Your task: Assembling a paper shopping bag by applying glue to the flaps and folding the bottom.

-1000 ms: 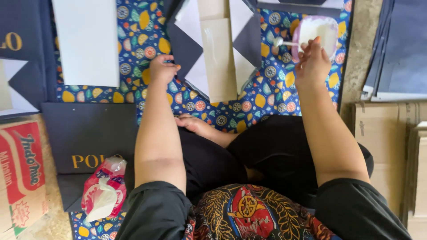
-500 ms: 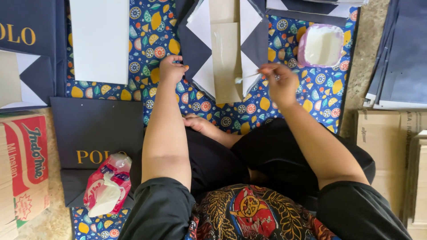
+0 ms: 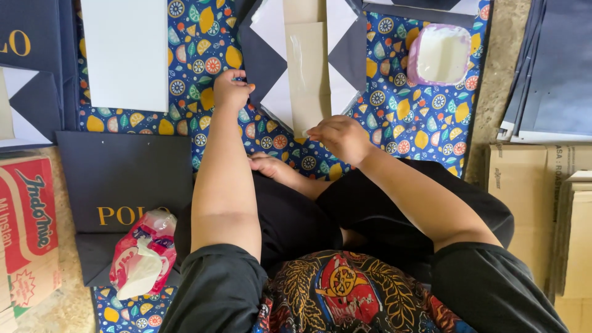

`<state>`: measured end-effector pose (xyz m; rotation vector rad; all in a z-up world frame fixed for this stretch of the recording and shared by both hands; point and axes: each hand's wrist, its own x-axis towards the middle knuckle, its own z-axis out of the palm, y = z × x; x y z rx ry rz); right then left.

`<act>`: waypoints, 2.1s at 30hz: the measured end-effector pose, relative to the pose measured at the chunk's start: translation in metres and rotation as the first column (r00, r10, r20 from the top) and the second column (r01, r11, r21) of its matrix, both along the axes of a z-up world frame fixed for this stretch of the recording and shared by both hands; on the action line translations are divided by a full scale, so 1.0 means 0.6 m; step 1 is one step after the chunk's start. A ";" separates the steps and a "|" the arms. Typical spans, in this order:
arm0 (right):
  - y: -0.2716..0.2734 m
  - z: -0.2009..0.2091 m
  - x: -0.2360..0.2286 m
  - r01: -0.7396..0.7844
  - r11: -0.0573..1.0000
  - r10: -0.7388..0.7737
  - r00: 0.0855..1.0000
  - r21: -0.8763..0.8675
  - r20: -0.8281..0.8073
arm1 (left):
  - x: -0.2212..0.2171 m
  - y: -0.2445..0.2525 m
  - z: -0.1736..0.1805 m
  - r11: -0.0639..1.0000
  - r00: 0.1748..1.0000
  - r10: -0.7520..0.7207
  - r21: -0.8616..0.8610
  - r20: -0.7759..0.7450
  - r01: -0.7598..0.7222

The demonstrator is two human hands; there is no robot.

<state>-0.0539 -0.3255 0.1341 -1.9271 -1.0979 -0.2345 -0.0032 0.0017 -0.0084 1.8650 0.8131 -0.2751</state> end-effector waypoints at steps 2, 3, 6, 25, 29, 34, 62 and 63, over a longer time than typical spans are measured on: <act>0.004 -0.007 -0.004 -0.009 1.000 0.009 1.000 -0.002 0.001 | 0.000 -0.003 0.009 1.000 1.000 -0.008 0.008 -0.007 0.009; 0.007 -0.010 -0.006 -0.018 1.000 0.018 1.000 -0.004 0.005 | 0.000 -0.004 0.013 1.000 1.000 -0.018 0.018 -0.011 0.018; 0.010 -0.012 -0.001 -0.036 0.999 0.037 0.997 -0.022 0.074 | -0.002 -0.003 0.017 1.000 1.000 -0.003 -0.021 0.005 0.003; -0.026 -0.014 0.026 -0.138 0.977 0.157 0.981 -0.161 0.112 | 0.007 -0.017 0.054 1.000 0.995 0.005 0.014 -0.101 -0.004; -0.028 -0.005 0.030 -0.148 0.978 0.159 0.985 -0.144 0.065 | 0.007 -0.016 0.049 1.000 0.996 0.014 -0.003 -0.088 -0.015; -0.029 -0.004 0.028 -0.139 0.984 0.139 0.990 -0.110 -0.012 | 0.005 -0.017 0.058 1.000 0.996 0.021 -0.020 -0.088 -0.023; -0.041 -0.018 0.032 -0.152 0.972 0.160 0.987 -0.181 0.031 | 0.005 -0.017 0.057 0.999 0.997 0.029 -0.037 -0.074 -0.032; -0.043 -0.017 0.034 -0.150 0.972 0.155 0.988 -0.178 0.018 | 0.005 -0.018 0.061 0.999 0.997 0.035 -0.039 -0.072 -0.038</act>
